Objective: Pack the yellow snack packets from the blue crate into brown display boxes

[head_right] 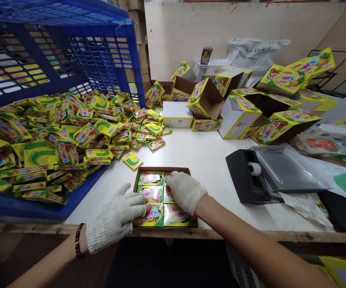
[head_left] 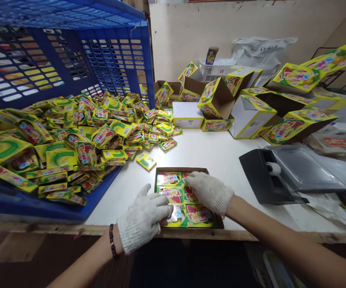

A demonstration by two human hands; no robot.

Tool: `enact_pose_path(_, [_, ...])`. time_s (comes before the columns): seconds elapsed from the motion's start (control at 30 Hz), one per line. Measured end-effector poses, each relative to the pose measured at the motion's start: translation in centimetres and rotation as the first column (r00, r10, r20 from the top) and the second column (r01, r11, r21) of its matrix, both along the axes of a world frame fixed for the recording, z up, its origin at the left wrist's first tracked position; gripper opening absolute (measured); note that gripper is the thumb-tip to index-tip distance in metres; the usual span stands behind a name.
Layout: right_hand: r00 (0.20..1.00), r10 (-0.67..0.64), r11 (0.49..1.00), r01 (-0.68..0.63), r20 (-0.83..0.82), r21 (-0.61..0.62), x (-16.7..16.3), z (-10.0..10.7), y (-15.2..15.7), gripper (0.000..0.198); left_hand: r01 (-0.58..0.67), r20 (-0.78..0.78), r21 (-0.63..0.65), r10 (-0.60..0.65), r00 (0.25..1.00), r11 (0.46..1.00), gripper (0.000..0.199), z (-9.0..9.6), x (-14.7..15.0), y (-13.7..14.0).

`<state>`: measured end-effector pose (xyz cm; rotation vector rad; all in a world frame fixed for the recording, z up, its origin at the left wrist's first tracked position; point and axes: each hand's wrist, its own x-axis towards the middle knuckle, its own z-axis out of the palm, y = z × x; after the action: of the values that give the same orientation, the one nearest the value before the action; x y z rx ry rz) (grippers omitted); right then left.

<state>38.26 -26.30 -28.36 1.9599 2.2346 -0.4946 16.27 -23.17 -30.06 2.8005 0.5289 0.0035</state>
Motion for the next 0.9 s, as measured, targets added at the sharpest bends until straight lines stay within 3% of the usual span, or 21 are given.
enact_pose_path(0.1, [0.962,0.06,0.997,-0.042,-0.265,0.072,-1.7,-1.7,-1.9,0.013,-0.032,0.171,-0.054,0.041,0.984,0.998,0.019,0.2,-0.7,1.3])
enact_pose_path(0.2, [0.893,0.022,1.0,-0.021,-0.449,0.007,-2.9,-3.0,-2.8,0.008,-0.279,0.331,-0.06,0.283,0.9,0.958,0.018,-1.0,-0.6,5.2])
enact_pose_path(0.23, [0.878,-0.008,1.0,0.002,-0.478,-0.013,-3.1,-3.3,-2.8,0.012,-0.371,0.323,-0.036,0.362,0.875,0.928,0.015,-1.7,-0.5,7.0])
enact_pose_path(0.3, [0.862,-0.063,0.998,0.048,-0.504,-0.043,-3.2,-3.6,-2.7,0.016,-0.449,0.216,0.048,0.43,0.877,0.892,0.03,-3.3,0.0,10.7])
enact_pose_path(0.4, [0.847,-0.111,0.994,0.089,-0.519,-0.067,-2.9,-4.0,-2.4,0.019,-0.446,0.167,0.037,0.435,0.885,0.894,0.046,-5.2,0.8,15.0])
enact_pose_path(0.5, [0.794,-0.108,0.993,0.112,-0.598,-0.029,-2.4,-4.8,-2.6,0.019,-0.465,0.211,-0.038,0.461,0.862,0.885,0.046,-5.6,1.1,16.7])
enact_pose_path(0.57, [0.717,-0.12,0.979,0.2,-0.687,0.038,-2.1,-5.2,-2.7,0.019,-0.498,0.26,-0.089,0.503,0.825,0.863,0.052,-4.8,0.9,16.2])
enact_pose_path(0.63, [0.605,-0.165,0.927,0.365,-0.779,0.087,-2.1,-5.1,-2.5,0.024,-0.491,0.356,-0.214,0.535,0.766,0.845,0.063,-3.5,0.8,14.1])
enact_pose_path(0.7, [0.454,-0.207,0.867,0.495,-0.867,0.053,-2.2,-4.5,-1.7,0.033,-0.369,0.492,-0.453,0.573,0.656,0.811,0.07,-2.2,0.7,10.7])
enact_pose_path(0.77, [0.282,-0.232,0.864,0.5,-0.931,-0.064,-2.4,-3.7,-0.7,0.042,-0.163,0.553,-0.667,0.63,0.545,0.727,0.077,-1.4,0.9,6.9])
enact_pose_path(0.8, [0.215,-0.245,0.877,0.465,-0.945,-0.121,-2.5,-3.3,-0.1,0.044,-0.099,0.532,-0.721,0.64,0.555,0.686,0.077,-1.2,1.0,5.3])
enact_pose_path(0.83, [0.188,-0.259,0.889,0.431,-0.947,-0.157,-2.6,-3.0,0.3,0.043,-0.034,0.515,-0.76,0.633,0.578,0.649,0.076,-1.1,1.1,4.2])
enact_pose_path(0.87, [0.21,-0.271,0.896,0.412,-0.939,-0.166,-2.6,-2.7,0.7,0.039,0.003,0.516,-0.766,0.613,0.599,0.642,0.078,-1.1,1.0,3.6])
enact_pose_path(0.9, [0.273,-0.281,0.897,0.414,-0.92,-0.152,-2.5,-2.6,1.0,0.033,0.005,0.528,-0.741,0.578,0.622,0.672,0.079,-1.1,0.8,3.6])
